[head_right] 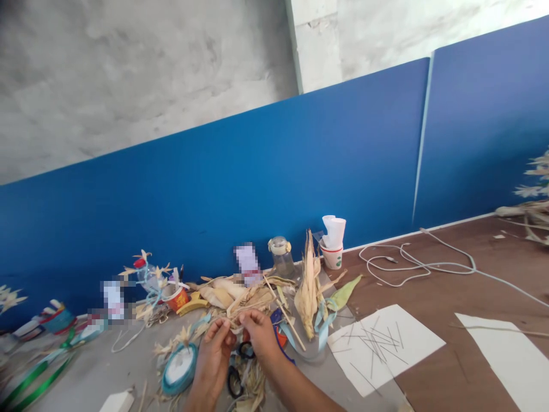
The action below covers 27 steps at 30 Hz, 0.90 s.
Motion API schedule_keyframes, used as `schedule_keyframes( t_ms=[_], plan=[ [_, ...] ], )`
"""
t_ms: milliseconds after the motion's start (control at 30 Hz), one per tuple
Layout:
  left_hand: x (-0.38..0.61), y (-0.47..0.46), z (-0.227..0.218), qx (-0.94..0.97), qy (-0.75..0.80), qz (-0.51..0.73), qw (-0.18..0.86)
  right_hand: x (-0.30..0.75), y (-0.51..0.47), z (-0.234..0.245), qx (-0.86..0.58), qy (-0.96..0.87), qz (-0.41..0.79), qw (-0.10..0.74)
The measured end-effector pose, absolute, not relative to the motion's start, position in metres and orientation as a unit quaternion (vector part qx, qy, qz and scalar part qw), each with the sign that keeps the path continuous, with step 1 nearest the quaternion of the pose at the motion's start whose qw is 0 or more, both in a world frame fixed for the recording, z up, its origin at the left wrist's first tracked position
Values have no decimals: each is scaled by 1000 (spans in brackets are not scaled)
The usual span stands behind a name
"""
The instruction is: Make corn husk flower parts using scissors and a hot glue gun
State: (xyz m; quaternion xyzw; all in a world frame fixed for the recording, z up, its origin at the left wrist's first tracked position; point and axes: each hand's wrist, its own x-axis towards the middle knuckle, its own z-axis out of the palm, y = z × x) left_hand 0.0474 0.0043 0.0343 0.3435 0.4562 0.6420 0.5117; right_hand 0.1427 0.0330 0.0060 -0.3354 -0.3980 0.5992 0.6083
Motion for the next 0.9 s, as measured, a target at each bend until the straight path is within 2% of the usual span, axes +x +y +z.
schedule_keyframes(
  t_ms=[167, 633, 900],
  plan=[
    [46, 5, 32, 347, 456, 640, 512, 144, 30, 11, -333, -410, 604, 597],
    [51, 3, 34, 333, 469, 634, 516, 140, 22, 16, -370, -467, 526, 606],
    [49, 4, 32, 345, 479, 627, 509, 141, 19, 19, -345, -479, 538, 601]
  ],
)
